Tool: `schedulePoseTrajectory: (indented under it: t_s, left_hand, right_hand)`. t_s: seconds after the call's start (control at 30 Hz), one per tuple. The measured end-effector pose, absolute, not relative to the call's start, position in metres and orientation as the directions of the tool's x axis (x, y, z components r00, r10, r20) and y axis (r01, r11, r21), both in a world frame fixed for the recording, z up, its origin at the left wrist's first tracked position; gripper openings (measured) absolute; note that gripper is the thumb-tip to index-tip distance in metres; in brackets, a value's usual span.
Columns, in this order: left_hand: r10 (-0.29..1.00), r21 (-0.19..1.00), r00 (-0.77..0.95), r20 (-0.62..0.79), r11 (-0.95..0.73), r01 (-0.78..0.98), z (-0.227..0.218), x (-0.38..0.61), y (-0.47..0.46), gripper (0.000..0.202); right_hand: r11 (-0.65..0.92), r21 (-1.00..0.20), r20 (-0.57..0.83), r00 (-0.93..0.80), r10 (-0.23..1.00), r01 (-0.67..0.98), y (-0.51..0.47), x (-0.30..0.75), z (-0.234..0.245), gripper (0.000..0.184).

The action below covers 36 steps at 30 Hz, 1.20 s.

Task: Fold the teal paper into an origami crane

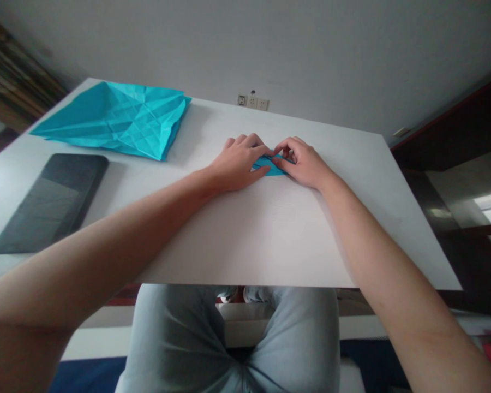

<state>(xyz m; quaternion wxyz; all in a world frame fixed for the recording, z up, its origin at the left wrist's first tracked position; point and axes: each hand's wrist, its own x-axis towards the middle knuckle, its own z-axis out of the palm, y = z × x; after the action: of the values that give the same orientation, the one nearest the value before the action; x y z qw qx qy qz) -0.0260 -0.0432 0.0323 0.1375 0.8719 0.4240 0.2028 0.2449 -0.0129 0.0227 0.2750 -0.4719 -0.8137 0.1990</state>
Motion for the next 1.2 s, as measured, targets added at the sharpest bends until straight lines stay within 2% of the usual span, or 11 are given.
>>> schedulePoseTrajectory:
  t_s: [0.9, 1.2]
  left_hand:
    - [0.799, 0.399, 0.56, 0.217, -0.596, 0.697, 0.0327, -0.0244, -0.0429, 0.056]
    - [0.795, 0.398, 0.564, 0.222, -0.602, 0.692, 0.0331, -0.0251, -0.0433, 0.056]
  right_hand:
    - [0.509, -0.565, 0.283, -0.427, 0.859, 0.65, -0.0103, 0.2477, 0.0188, 0.033]
    - [0.505, -0.565, 0.284, -0.421, 0.861, 0.652, -0.0105, 0.2464, 0.0192, 0.038]
